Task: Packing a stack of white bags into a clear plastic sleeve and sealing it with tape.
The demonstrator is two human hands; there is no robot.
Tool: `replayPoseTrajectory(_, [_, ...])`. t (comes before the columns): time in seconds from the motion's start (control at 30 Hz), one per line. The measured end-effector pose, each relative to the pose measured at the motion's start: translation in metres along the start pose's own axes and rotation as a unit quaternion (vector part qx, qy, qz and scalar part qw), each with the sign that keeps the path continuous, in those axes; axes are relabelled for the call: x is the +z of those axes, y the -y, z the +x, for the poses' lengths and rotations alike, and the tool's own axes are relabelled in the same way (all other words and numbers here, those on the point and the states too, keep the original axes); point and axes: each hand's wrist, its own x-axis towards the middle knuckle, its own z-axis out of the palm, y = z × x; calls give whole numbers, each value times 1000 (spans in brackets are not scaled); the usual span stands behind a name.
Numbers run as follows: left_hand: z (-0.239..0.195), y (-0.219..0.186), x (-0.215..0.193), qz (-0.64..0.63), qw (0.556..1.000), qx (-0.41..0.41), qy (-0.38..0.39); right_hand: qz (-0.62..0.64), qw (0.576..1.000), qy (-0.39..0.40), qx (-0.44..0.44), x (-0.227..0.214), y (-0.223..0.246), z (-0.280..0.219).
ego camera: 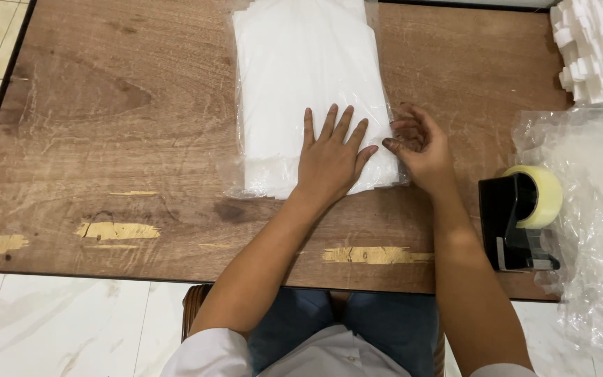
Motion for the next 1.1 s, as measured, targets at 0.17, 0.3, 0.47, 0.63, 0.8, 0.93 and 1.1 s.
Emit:
replayPoseTrajectory(0.17, [1, 2, 7, 7, 1000, -4, -15, 51, 999, 7, -9, -8, -24, 9])
replayPoseTrajectory(0.3, [2, 2, 11, 7, 1000, -2, -24, 83, 993, -40, 70, -8, -24, 16])
replayPoseTrajectory(0.47, [2, 2, 14, 12, 1000, -3, -28, 22, 996, 3, 91, -13, -30, 38])
replayPoseTrajectory(0.63, [3, 3, 13, 15, 999, -10, -26, -5, 999, 15, 43, -18, -24, 41])
replayPoseTrajectory(0.8, [3, 0, 11, 14, 1000, -8, -15, -1, 999, 39, -11, -22, -56, 41])
replayPoseTrajectory(0.93, [4, 1, 12, 15, 1000, -10, -15, -44, 997, 54, -42, -16, -35, 30])
replayPoseTrajectory(1.1, [4, 1, 12, 13, 1000, -18, -7, -16, 999, 51, 9, -14, -1, 17])
